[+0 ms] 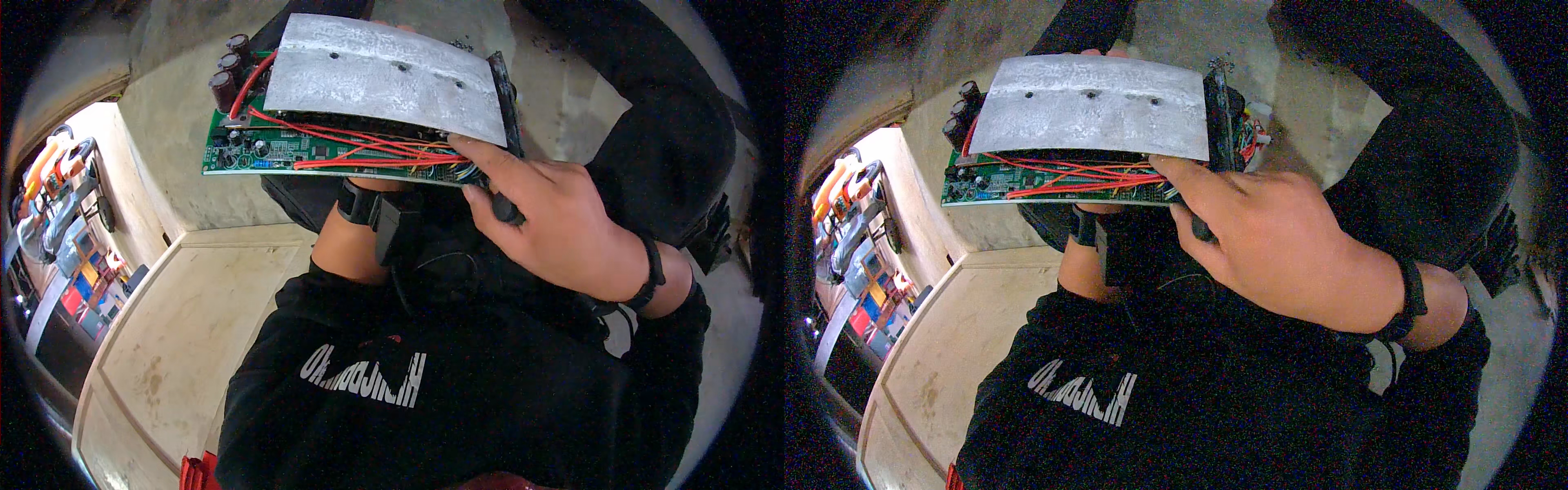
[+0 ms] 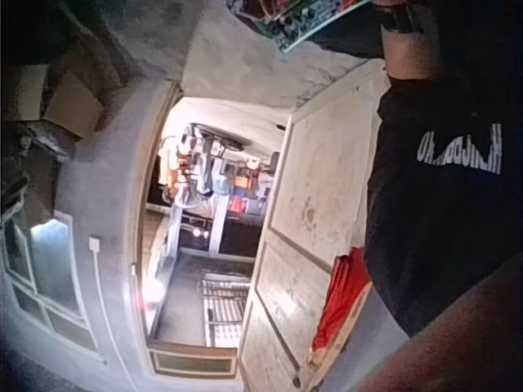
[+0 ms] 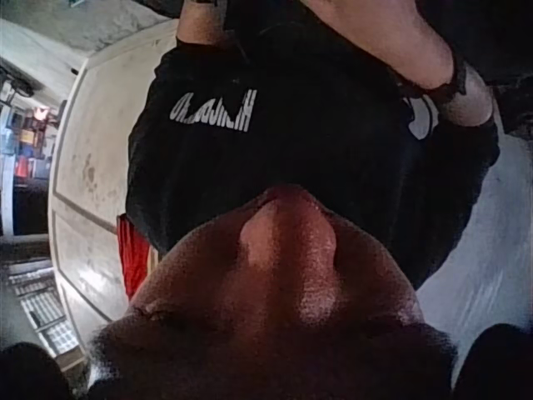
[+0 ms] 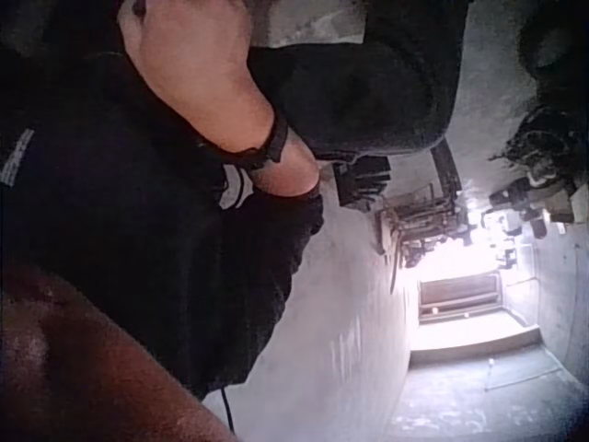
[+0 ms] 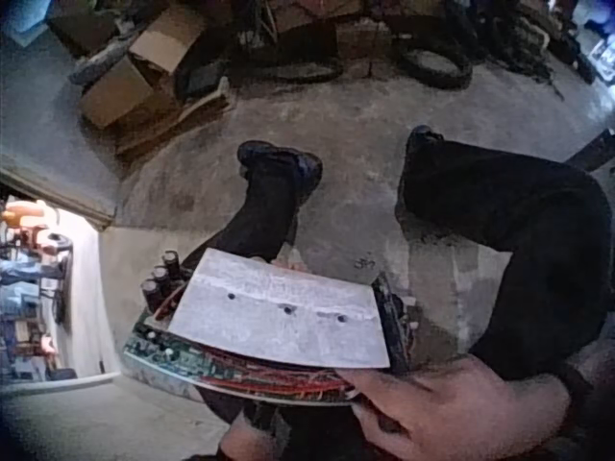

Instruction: Inspecting and repairing an electronic circuit board using a screwdriver.

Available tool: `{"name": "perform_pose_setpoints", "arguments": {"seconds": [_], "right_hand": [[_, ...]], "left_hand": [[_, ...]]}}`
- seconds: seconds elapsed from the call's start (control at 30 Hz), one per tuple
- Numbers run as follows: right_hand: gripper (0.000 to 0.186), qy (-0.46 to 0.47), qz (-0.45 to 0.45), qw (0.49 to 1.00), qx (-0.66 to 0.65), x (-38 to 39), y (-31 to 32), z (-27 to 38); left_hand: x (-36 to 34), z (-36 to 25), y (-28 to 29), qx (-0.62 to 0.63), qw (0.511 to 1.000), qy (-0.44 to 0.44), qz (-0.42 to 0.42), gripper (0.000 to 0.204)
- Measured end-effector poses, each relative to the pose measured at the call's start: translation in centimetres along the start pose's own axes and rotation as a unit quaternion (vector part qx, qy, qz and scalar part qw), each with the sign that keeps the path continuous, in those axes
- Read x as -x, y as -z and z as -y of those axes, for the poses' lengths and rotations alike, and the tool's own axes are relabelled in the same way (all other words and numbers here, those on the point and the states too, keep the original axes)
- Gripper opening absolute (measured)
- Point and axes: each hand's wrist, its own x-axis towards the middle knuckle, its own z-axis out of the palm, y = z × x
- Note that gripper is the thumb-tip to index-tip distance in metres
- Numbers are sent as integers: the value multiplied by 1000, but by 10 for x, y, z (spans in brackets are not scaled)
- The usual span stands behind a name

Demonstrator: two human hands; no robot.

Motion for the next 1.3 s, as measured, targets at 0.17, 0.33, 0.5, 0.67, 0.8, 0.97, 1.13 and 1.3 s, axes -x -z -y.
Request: {"name": "perform_pose_setpoints", "arguments": {"seconds": [0.17, 0.33, 0.5, 0.67, 0.8, 0.97, 1.13, 1.3], "right_hand": [[45, -5, -8, 1000, -6, -3, -1, -2], [45, -5, -16, 1000, -23, -3, 1, -2], [46, -38, -2, 996, -81, -3, 0, -2], [48, -82, 43, 986, -141, -6, 5, -2], [44, -129, 46, 974, -181, -9, 4, -2], [40, -165, 33, 970, -178, -10, 1, 1], [36, -161, 23, 976, -142, -10, 0, 5], [37, -162, 33, 975, -148, -13, 3, 3]], "left_hand": [[-2, 2, 1, 5, 1000, 0, 0, 49], [-3, 3, -2, 8, 1000, -3, -2, 49], [-7, 7, -1, 18, 1000, -3, 5, 50], [-11, 10, -1, 29, 999, -4, 12, 51], [-15, 12, 3, 41, 999, -5, 27, 52], [-17, 14, 8, 80, 994, -7, 77, 53], [-21, 14, 20, 189, 953, 11, 237, 54], [-17, 10, -2, 83, 993, -2, 85, 53]]}}
